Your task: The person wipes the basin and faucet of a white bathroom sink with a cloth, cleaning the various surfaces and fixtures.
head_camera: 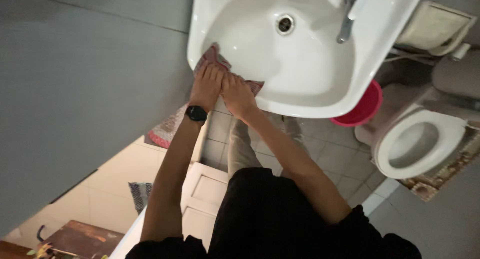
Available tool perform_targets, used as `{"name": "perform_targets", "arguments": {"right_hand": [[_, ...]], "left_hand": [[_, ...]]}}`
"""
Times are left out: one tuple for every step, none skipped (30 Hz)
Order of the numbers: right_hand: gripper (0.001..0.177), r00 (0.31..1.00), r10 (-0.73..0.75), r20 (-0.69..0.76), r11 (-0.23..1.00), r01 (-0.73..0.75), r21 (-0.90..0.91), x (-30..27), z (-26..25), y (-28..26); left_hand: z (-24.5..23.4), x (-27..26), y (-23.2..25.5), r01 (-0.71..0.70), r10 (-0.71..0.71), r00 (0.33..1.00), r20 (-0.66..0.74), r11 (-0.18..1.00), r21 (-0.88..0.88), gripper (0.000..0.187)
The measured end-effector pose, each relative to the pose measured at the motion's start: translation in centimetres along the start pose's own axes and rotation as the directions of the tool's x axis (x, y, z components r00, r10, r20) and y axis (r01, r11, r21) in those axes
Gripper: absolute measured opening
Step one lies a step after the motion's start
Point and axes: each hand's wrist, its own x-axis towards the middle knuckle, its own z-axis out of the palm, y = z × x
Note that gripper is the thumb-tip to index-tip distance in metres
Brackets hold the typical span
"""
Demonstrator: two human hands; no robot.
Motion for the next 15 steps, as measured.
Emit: {"name": "perform_targets", "arguments": {"right_hand": [[0.055, 0.999, 0.004, 0.045, 1.000, -0.003, -0.023, -0.9, -0.4, 0.6], [0.057, 0.999, -0.042, 0.010, 0.995, 0.043, -0.091, -1.7, -0.6, 1.3], [0.059, 0.996, -0.092, -0.022, 0.983, 0.087, -0.160, -2.5, -0.8, 2.1], [0.060, 0.988, -0.145, -0.054, 0.964, 0.129, -0.231, -3.2, -1.0, 3.2], [0.060, 0.990, -0.133, -0.040, 0.976, 0.125, -0.177, -4.1, -1.2, 4.1], [0.060, 0.992, -0.121, -0.023, 0.985, 0.118, -0.123, -5.2, -1.3, 5.1], [0.059, 0.994, -0.110, -0.007, 0.992, 0.109, -0.069, -6.4, -1.5, 6.1], [0.059, 0.994, -0.109, -0.008, 0.992, 0.108, -0.058, -7.4, -1.7, 7.0], [0.059, 0.994, -0.108, -0.010, 0.993, 0.107, -0.047, -8.4, -2.0, 7.9], [0.058, 0.994, -0.111, -0.017, 0.993, 0.110, -0.038, -9.0, -2.3, 8.8], [0.060, 0.991, -0.131, -0.034, 0.991, 0.130, -0.044, -9.7, -2.7, 9.7], [0.062, 0.987, -0.152, -0.050, 0.987, 0.150, -0.050, -10.5, -3.1, 10.5], [0.063, 0.983, -0.173, -0.065, 0.984, 0.169, -0.057, -11.2, -3.6, 11.4], [0.063, 0.991, -0.135, 0.017, 0.990, 0.136, -0.047, -11.8, -4.2, 12.3], [0.062, 0.990, -0.097, 0.100, 0.994, 0.102, -0.042, -12.4, -4.8, 13.3]], "left_hand": [[-0.4, -0.1, 1.1, 0.000, -0.002, 0.999, -0.046, 0.999, -0.040, 0.051], [-0.8, -0.5, 2.1, 0.004, -0.011, 0.996, -0.089, 0.997, -0.077, 0.049], [-1.2, -0.8, 3.2, 0.007, -0.022, 0.991, -0.132, 0.993, -0.115, 0.048], [-1.6, -0.8, 4.4, 0.002, -0.021, 0.991, -0.132, 0.990, -0.143, 0.046], [-1.8, -0.6, 5.7, -0.003, -0.020, 0.991, -0.131, 0.985, -0.172, 0.044], [-2.0, -0.4, 7.0, -0.008, -0.019, 0.991, -0.131, 0.979, -0.202, 0.042], [-2.0, 0.0, 8.3, -0.019, -0.014, 0.989, -0.144, 0.975, -0.221, 0.040], [-2.0, 0.2, 9.5, -0.026, -0.011, 0.988, -0.156, 0.971, -0.237, 0.039], [-2.0, 0.4, 10.6, -0.034, -0.009, 0.986, -0.169, 0.967, -0.253, 0.037], [-1.9, 0.9, 11.7, -0.025, -0.014, 0.988, -0.152, 0.968, -0.248, 0.037], [-1.9, 1.5, 13.0, -0.015, -0.018, 0.991, -0.135, 0.970, -0.243, 0.036], [-2.0, 2.0, 14.1, -0.005, -0.024, 0.993, -0.117, 0.971, -0.239, 0.035], [-2.3, 2.4, 15.0, -0.012, -0.016, 0.996, -0.092, 0.956, -0.294, 0.035], [-2.7, 2.6, 16.1, -0.014, -0.010, 0.998, -0.066, 0.937, -0.350, 0.035], [-3.1, 3.0, 17.2, -0.014, -0.003, 0.999, -0.040, 0.914, -0.405, 0.034]]}}
